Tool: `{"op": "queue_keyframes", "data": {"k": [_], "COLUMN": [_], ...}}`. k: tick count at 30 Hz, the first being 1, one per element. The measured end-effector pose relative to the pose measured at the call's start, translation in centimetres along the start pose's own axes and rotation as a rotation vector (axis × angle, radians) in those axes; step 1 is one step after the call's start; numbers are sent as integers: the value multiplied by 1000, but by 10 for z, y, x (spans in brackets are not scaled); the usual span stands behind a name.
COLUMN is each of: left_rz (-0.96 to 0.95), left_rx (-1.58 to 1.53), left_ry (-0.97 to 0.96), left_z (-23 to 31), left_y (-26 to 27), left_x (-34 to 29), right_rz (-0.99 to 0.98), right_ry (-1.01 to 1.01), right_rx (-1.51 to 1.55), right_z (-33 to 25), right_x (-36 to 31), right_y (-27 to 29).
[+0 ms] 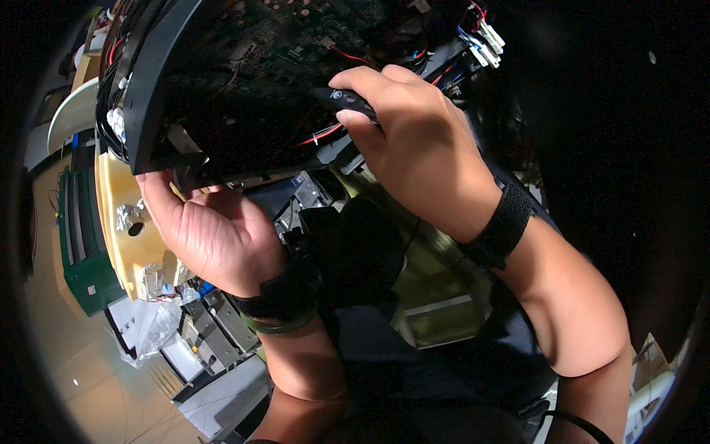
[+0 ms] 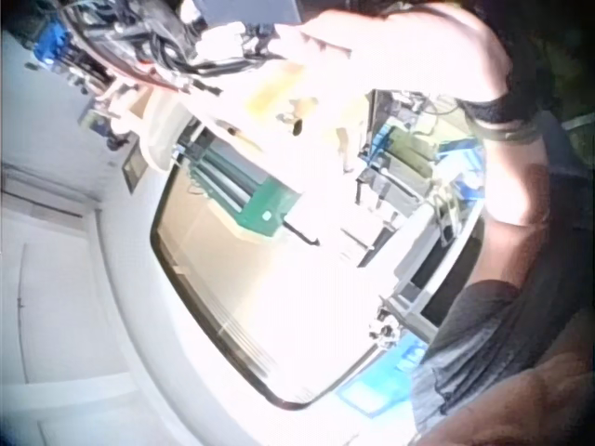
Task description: Connecting wires and organizing connectors on an electronic circuit board within a larger assembly.
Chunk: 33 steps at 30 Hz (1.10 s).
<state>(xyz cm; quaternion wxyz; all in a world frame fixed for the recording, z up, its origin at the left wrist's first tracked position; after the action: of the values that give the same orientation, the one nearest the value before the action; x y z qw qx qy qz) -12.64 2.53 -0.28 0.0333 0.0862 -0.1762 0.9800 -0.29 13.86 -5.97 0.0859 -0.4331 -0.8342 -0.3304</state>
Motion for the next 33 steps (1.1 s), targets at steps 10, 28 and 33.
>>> {"op": "queue_keyframes", "data": {"k": [10,28,33], "left_rz": [-95,7,-22], "left_rx": [6,-133,-120], "left_ry": [-110,-3,-28], "left_z": [-2,-6,-8], "left_y": [9,-1,4], "left_x": [4,1,2], "right_rz": [-67,100,130], "right_ry": [-197,-14,15], "right_rx": [-101,-419,-371], "right_z": [-19,19,28], "right_x": [16,23,25], "right_y": [46,56,52]}}
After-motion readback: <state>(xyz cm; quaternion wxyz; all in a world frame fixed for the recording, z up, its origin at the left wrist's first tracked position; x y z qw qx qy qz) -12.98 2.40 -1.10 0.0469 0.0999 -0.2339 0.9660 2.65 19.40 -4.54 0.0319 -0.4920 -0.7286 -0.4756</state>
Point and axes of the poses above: each hand's wrist, its own x-axis towards the middle knuckle, its own y-axis out of the back of the hand, z = x × y, the point moved 3 cm from there along x, towards the middle knuckle, and after that the axes turned 2 degrees about z, right-handed, at the moved point
